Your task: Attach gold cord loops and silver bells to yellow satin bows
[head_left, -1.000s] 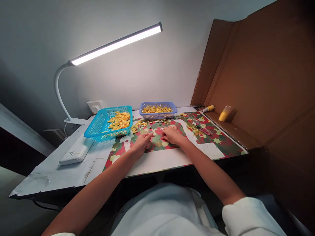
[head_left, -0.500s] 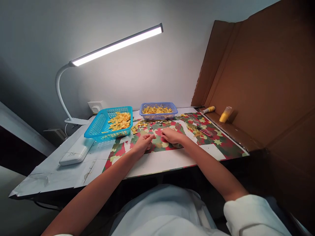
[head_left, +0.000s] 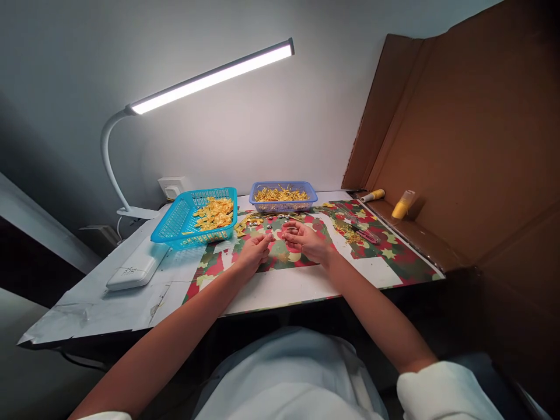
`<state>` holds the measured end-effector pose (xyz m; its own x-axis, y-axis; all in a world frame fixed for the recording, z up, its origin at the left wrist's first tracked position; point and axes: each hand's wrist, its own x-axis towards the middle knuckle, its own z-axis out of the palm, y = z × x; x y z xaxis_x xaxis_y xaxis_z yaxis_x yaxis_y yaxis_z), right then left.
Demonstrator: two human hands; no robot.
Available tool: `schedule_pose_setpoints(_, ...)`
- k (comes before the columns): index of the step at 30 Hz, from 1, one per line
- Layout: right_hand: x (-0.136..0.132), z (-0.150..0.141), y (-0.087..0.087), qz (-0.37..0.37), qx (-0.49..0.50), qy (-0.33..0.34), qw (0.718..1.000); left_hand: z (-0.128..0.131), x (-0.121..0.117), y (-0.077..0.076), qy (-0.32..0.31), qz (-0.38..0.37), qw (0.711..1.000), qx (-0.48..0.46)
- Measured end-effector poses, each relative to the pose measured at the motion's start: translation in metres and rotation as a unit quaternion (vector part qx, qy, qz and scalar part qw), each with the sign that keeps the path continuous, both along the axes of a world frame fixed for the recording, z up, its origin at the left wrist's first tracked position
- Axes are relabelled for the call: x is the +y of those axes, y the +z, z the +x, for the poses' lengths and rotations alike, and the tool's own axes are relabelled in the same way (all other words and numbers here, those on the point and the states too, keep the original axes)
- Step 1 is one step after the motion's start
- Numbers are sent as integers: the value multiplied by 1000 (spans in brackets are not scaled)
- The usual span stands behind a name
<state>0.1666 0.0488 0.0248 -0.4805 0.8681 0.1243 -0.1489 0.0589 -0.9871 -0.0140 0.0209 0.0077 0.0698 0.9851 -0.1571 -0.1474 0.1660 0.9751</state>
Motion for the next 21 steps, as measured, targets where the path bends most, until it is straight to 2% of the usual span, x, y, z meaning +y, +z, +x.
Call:
schedule_pose_setpoints(9, -12, -3, 4, -35, 94, -28, 995, 2, -4, 6, 12, 12, 1000, 9)
schedule_pose_setpoints(21, -13, -9, 1, -1, 87, -115, 989, 2, -5, 7, 17, 46, 998, 49)
